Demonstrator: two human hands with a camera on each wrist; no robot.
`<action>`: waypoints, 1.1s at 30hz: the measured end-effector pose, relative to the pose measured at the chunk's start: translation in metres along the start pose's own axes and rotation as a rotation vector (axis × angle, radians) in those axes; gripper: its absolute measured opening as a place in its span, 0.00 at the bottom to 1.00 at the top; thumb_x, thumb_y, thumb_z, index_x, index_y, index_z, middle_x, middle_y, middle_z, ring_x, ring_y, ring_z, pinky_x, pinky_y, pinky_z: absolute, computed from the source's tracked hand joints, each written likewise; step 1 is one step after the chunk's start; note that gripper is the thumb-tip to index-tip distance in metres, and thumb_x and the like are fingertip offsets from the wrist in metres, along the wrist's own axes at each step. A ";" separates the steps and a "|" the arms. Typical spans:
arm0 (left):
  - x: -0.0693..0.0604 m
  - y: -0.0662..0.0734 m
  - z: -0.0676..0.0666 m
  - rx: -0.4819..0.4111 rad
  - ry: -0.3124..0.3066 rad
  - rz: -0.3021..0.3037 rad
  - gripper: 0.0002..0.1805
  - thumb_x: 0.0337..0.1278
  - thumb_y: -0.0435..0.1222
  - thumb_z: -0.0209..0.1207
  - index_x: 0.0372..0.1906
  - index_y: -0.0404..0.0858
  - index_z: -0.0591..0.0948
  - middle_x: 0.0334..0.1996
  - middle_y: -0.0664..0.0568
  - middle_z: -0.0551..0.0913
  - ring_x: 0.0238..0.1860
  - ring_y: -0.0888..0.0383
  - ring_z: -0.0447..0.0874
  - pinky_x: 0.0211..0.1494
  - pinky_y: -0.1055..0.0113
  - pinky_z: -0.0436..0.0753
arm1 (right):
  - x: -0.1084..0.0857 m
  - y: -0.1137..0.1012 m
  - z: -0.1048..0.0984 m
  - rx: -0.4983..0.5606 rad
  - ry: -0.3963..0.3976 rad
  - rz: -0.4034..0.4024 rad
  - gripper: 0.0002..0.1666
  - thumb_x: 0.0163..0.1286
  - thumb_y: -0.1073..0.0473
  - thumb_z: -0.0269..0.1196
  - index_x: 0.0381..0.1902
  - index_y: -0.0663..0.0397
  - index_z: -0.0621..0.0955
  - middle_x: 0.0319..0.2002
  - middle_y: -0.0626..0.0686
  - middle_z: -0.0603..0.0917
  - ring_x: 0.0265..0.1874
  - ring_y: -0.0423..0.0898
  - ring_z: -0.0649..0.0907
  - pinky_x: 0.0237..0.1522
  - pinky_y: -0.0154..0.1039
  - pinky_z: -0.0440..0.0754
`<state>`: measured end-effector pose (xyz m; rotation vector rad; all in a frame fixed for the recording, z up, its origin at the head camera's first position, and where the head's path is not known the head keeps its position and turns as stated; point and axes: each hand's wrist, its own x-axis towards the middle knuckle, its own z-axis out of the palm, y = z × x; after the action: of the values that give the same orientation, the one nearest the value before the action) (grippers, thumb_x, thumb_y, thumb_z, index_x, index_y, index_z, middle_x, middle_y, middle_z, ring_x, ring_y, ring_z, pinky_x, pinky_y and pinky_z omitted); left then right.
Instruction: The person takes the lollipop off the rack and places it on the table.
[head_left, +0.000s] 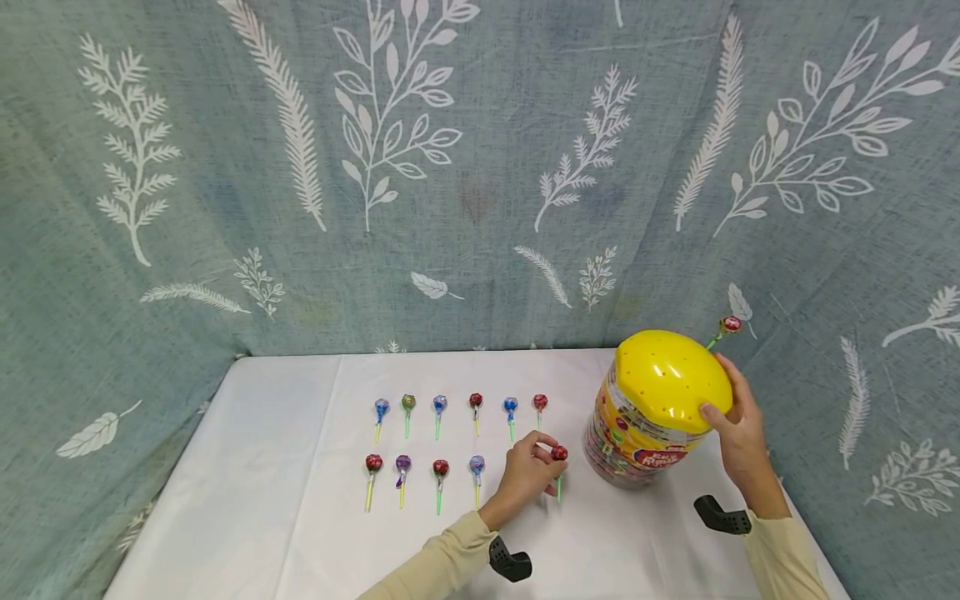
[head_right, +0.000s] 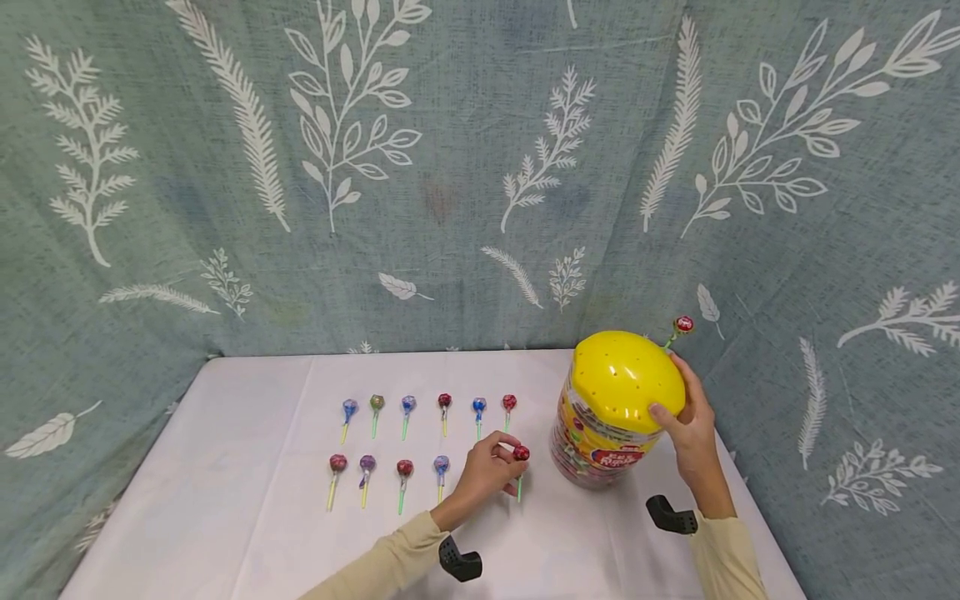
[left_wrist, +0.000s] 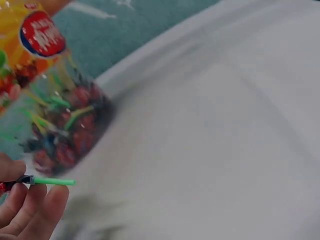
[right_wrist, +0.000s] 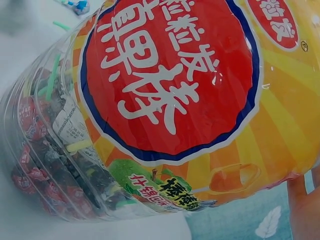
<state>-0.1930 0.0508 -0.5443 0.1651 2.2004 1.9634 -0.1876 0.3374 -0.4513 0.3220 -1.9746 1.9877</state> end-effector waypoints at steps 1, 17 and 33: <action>-0.001 -0.004 0.000 0.016 0.007 -0.002 0.14 0.47 0.25 0.65 0.41 0.33 0.77 0.19 0.50 0.77 0.11 0.54 0.79 0.17 0.55 0.81 | 0.000 0.000 0.000 0.002 0.000 0.000 0.40 0.65 0.75 0.50 0.73 0.52 0.55 0.63 0.50 0.64 0.52 0.42 0.71 0.51 0.25 0.73; -0.006 -0.020 -0.003 0.459 0.171 0.252 0.12 0.41 0.25 0.66 0.34 0.35 0.78 0.13 0.60 0.73 0.16 0.71 0.67 0.21 0.75 0.70 | -0.001 0.000 0.002 0.010 0.019 0.003 0.39 0.65 0.74 0.51 0.73 0.52 0.55 0.62 0.50 0.65 0.51 0.43 0.70 0.51 0.25 0.72; 0.002 -0.009 -0.007 0.727 0.074 0.294 0.05 0.41 0.25 0.62 0.26 0.33 0.78 0.12 0.58 0.71 0.15 0.65 0.66 0.17 0.73 0.66 | -0.003 0.000 0.003 -0.004 0.018 -0.008 0.39 0.65 0.73 0.51 0.73 0.52 0.55 0.62 0.51 0.64 0.52 0.43 0.70 0.52 0.25 0.72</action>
<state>-0.1965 0.0435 -0.5525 0.5436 2.9779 1.1843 -0.1848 0.3346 -0.4520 0.3096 -1.9634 1.9744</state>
